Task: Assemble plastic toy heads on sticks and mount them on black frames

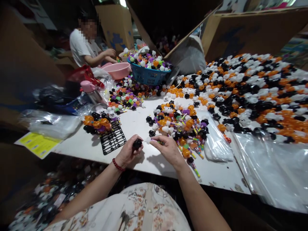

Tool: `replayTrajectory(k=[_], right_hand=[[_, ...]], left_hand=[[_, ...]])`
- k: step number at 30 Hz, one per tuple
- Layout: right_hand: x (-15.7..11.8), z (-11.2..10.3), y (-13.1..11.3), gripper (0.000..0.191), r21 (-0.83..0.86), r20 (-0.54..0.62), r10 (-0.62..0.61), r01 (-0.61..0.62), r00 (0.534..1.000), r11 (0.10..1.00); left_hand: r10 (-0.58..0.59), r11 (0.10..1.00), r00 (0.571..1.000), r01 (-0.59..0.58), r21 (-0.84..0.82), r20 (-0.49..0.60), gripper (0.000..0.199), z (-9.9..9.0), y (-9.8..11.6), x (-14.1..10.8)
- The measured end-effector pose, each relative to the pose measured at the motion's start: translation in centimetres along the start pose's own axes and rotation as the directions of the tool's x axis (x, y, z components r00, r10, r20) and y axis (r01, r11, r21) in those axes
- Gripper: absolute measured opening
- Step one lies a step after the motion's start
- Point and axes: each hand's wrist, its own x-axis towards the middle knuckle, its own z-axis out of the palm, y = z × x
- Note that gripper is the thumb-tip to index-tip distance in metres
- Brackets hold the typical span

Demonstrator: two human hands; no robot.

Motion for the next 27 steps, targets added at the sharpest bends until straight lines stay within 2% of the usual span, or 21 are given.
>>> replayTrajectory(k=[6,12,17,22,25,27], right_hand=[[-1.5,1.4,-0.7,0.026,-0.04,0.075,-0.009,0.012,0.997,0.999],[-2.1,2.1,-1.9,0.022,-0.14,0.096,-0.044,0.057,0.994,0.988],[-2.3,3.5,-1.8,0.021,-0.096,0.052,-0.022,0.027,0.998,0.995],[-3.0,6.0,-1.3,0.023,-0.043,0.053,-0.002,0.004,0.999,0.999],[-3.0,6.7,-0.9,0.024,-0.083,0.037,-0.006,0.009,0.999,0.997],[-2.5,6.0,-0.5,0.027,-0.096,0.027,-0.002,0.005,1.0,0.995]], left_hand=[[-0.017,1.0,1.0,0.017,0.017,0.016,0.046,0.3,-0.4,-1.3],[0.043,0.996,0.999,-0.041,0.073,-0.027,0.046,0.2,-0.7,-2.3],[0.13,0.972,0.981,-0.098,0.213,-0.143,0.046,0.5,-1.4,-2.8],[0.126,0.98,0.942,-0.07,0.187,-0.31,0.044,1.6,-2.7,-3.1],[0.129,0.977,0.939,-0.065,0.204,-0.318,0.045,1.6,-3.2,-2.8],[0.128,0.972,0.952,-0.065,0.226,-0.277,0.049,1.1,-3.0,-1.7]])
